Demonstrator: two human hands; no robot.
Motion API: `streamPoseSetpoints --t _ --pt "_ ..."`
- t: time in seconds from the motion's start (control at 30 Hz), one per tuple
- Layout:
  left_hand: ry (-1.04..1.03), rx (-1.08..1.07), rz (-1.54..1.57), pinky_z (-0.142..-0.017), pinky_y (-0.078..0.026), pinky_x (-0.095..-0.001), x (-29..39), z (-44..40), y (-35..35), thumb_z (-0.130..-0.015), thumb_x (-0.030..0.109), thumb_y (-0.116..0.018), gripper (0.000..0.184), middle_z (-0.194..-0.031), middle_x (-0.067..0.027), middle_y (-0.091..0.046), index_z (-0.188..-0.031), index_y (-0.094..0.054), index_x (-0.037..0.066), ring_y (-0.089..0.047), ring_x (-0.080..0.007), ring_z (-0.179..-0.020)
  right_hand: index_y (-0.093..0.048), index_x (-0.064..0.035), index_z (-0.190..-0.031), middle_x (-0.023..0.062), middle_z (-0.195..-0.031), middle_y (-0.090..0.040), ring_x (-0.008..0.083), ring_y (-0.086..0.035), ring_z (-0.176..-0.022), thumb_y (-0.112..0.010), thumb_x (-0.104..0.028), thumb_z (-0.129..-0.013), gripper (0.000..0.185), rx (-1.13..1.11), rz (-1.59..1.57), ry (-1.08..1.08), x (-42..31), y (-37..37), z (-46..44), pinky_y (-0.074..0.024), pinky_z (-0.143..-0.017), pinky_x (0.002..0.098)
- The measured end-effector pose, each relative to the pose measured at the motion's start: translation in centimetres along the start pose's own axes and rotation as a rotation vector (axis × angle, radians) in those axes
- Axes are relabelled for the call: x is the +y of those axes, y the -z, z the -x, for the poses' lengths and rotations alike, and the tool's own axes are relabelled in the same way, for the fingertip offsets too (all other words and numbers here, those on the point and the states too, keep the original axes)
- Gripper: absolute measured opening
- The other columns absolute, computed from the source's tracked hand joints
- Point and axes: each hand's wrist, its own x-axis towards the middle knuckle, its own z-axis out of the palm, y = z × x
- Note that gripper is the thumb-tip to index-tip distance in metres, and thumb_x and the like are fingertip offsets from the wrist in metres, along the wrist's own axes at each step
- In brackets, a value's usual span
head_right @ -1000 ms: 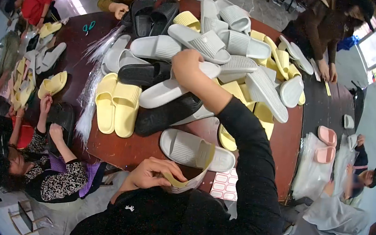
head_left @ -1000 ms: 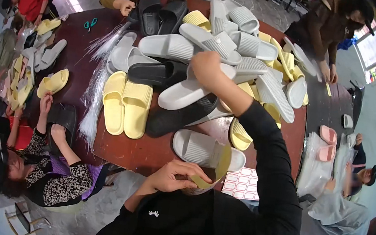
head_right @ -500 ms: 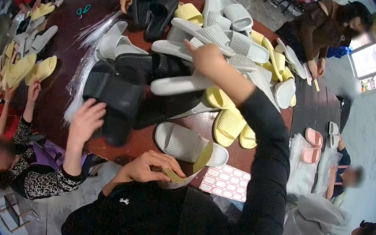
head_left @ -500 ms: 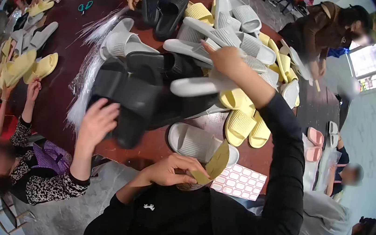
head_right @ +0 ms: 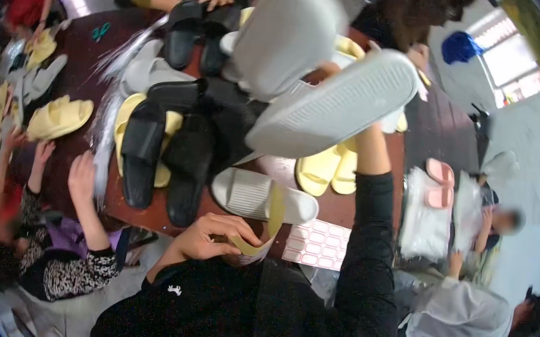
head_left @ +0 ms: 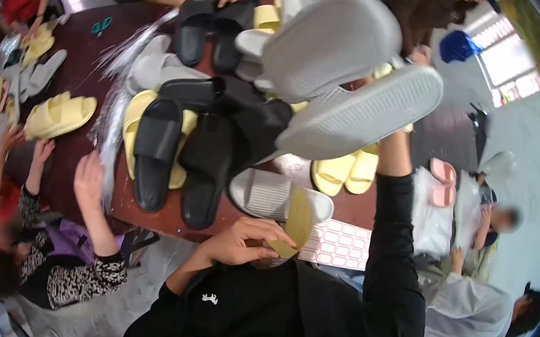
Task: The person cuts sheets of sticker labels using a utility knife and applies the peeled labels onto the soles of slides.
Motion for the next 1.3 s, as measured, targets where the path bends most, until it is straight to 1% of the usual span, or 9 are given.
streamPoseSetpoints --t 0.13,0.33,0.47,0.53,0.7,0.83,0.93,1.07,1.3 --pt "-0.012 -0.080 -0.070 -0.087 -0.046 -0.0391 -0.3 -1.6 -1.5 -0.070 -0.003 -0.067 0.014 -0.106 -0.0160 -0.065 -0.084 -0.065 -0.004 -0.061 -0.0287 -0.100 -0.052 -0.0011 -0.121 0.0148 -0.111 -0.061 0.0256 -0.062 -0.093 -0.058 -0.019 -0.085 0.041 0.435 -0.542 -0.074 4.4 -1.8 5.8 -0.0501 -0.076 0.0370" --pt "-0.113 -0.061 -0.437 -0.086 -0.047 -0.0390 0.2 -4.2 -3.6 -0.069 -0.004 -0.067 0.014 -0.108 -0.0180 -0.064 -0.082 -0.064 -0.004 -0.060 -0.0304 -0.102 -0.047 0.0003 -0.125 0.0161 -0.113 -0.059 0.0256 -0.060 -0.096 -0.058 -0.018 -0.085 0.045 0.702 -0.658 -0.130 9.2 -7.2 11.1 -0.0486 -0.079 0.0361" --pt "-0.086 -0.073 -0.059 -0.077 -0.049 -0.0363 1.5 -4.1 -3.2 -0.070 -0.001 -0.068 0.008 -0.107 -0.0215 -0.063 -0.077 -0.064 -0.003 -0.063 -0.0291 -0.088 -0.043 0.0013 -0.128 0.0170 -0.114 -0.057 0.0255 -0.058 -0.098 -0.057 -0.017 -0.086 0.048 0.793 -0.581 -0.186 10.8 -10.4 14.8 -0.0476 -0.081 0.0356" --pt "-0.296 -0.090 0.499 -0.070 -0.050 -0.0368 0.9 -3.6 -3.1 -0.072 0.004 -0.069 0.007 -0.093 -0.0271 -0.065 -0.071 -0.065 -0.001 -0.064 -0.0318 -0.077 -0.041 0.0018 -0.129 0.0174 -0.115 -0.056 0.0255 -0.058 -0.099 -0.057 -0.017 -0.086 0.050 0.819 -0.526 -0.214 11.4 -11.6 16.3 -0.0470 -0.081 0.0353" --pt "-0.273 -0.035 0.524 -0.066 -0.051 -0.0349 1.0 -3.3 -2.6 -0.077 0.007 -0.066 0.013 -0.080 -0.0262 -0.065 -0.067 -0.065 -0.001 -0.064 -0.0306 -0.072 -0.036 0.0030 -0.132 0.0185 -0.117 -0.054 0.0254 -0.056 -0.101 -0.057 -0.016 -0.086 0.054 0.787 -0.084 -0.333 12.9 -14.5 19.5 -0.0457 -0.084 0.0346" --pt "-0.200 0.035 0.411 -0.076 -0.051 -0.0356 -0.7 -0.5 -0.9 -0.084 0.009 -0.061 0.015 -0.099 -0.0203 -0.064 -0.092 -0.063 -0.005 -0.064 -0.0262 -0.084 -0.032 0.0039 -0.135 0.0194 -0.118 -0.052 0.0254 -0.054 -0.103 -0.056 -0.015 -0.087 0.057 0.649 0.291 -0.450 14.3 -15.6 18.9 -0.0447 -0.085 0.0341" --pt "0.109 0.594 0.238 -0.077 -0.051 -0.0320 0.6 -0.6 -2.2 -0.084 0.006 -0.061 0.027 -0.102 -0.0161 -0.063 -0.106 -0.056 -0.008 -0.063 -0.0217 -0.087 -0.030 0.0040 -0.135 0.0200 -0.102 -0.058 0.0262 -0.059 -0.088 -0.055 -0.010 -0.086 0.057 0.639 -0.006 -0.431 19.4 -17.4 16.6 -0.0474 -0.074 0.0353" --pt "0.188 0.681 0.238 -0.077 -0.050 -0.0265 0.6 -1.3 -3.0 -0.085 -0.001 -0.058 0.030 -0.100 -0.0138 -0.065 -0.115 -0.052 -0.008 -0.064 -0.0157 -0.084 -0.026 -0.0037 -0.141 0.0204 -0.115 -0.054 0.0237 -0.058 -0.095 -0.050 0.002 -0.085 0.060 0.248 -0.366 -0.328 14.3 -15.1 21.8 -0.0454 -0.085 0.0310" --pt "0.305 0.655 0.276 -0.078 -0.051 -0.0255 -0.1 -0.2 -3.9 -0.090 0.002 -0.055 0.024 -0.100 -0.0122 -0.066 -0.112 -0.056 -0.007 -0.064 -0.0145 -0.086 -0.054 0.0011 -0.114 0.0061 -0.104 -0.059 0.0125 -0.056 -0.090 -0.054 0.004 -0.085 0.030 0.608 -0.526 -0.270 0.6 -8.5 25.3 -0.0455 -0.081 0.0254"
